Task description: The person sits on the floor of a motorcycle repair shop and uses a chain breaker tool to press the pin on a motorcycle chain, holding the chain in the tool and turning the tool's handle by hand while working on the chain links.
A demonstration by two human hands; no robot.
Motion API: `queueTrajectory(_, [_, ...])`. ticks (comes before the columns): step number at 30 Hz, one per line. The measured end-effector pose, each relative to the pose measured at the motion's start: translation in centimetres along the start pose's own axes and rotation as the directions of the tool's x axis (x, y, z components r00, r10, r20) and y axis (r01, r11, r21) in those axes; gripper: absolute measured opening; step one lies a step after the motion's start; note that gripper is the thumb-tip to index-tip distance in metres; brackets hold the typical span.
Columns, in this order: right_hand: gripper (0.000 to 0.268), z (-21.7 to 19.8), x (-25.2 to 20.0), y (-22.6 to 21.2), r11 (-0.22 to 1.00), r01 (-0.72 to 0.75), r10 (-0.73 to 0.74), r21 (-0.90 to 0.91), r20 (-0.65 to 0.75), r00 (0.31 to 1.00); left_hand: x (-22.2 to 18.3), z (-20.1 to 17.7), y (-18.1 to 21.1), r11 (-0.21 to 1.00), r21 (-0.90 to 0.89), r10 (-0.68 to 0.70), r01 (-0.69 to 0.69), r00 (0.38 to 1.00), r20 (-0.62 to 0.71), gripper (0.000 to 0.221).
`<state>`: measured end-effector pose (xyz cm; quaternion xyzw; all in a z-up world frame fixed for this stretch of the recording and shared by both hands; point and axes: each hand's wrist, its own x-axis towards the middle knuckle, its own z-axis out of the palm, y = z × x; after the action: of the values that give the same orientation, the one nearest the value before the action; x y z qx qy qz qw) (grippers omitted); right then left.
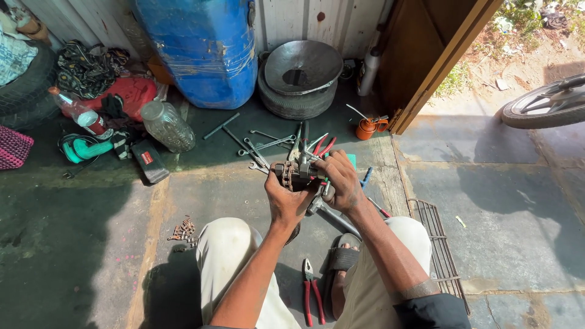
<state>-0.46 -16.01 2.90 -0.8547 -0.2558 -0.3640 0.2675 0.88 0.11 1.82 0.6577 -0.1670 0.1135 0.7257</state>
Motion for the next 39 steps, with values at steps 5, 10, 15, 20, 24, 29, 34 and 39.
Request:
queueTrajectory(5, [0.026,-0.5,0.2,0.0,1.000,-0.001,0.002,-0.022,0.024,1.000,0.2,0.1,-0.5,0.999,-0.045,-0.029,0.030,1.000,0.010,0.043])
queueTrajectory(10, [0.041,-1.5,0.4,0.0,0.997,0.079,-0.078,-0.018,0.048,0.996,0.3,-0.2,-0.5,0.992,-0.109,-0.050,0.056,0.997,0.057,0.041])
queueTrajectory(15, [0.061,-1.2,-0.5,0.8,0.994,0.099,-0.100,0.045,0.012,0.995,0.1,-0.3,-0.3,0.976,-0.202,-0.061,0.082,0.992,0.109,0.039])
queueTrajectory(20, [0.071,-1.0,-0.3,0.0,0.997,0.005,-0.005,0.073,-0.001,1.000,0.1,-0.1,-0.3,0.962,-0.219,-0.141,0.164,0.983,0.117,0.042])
queueTrajectory(24, [0.074,-0.7,0.5,-0.8,0.995,-0.064,0.065,0.078,-0.022,0.998,0.1,-0.1,-1.1,0.988,-0.130,-0.070,0.077,0.996,0.061,0.048])
queueTrajectory(29, [0.080,-1.3,1.1,-1.3,0.994,-0.021,0.029,0.112,-0.078,0.997,0.5,-0.6,-1.4,0.995,-0.093,-0.029,0.037,0.996,0.087,0.044])
queueTrajectory(34, [0.076,-0.5,-0.1,0.2,0.998,-0.055,0.055,0.026,-0.002,0.998,0.4,-0.6,-1.7,0.996,-0.080,-0.039,0.047,0.995,0.094,0.043])
queueTrajectory(39, [0.058,-0.9,1.5,-1.4,0.999,-0.010,0.011,0.037,-0.045,0.999,0.2,-0.3,-1.2,0.999,-0.023,-0.033,0.033,0.999,0.022,0.045])
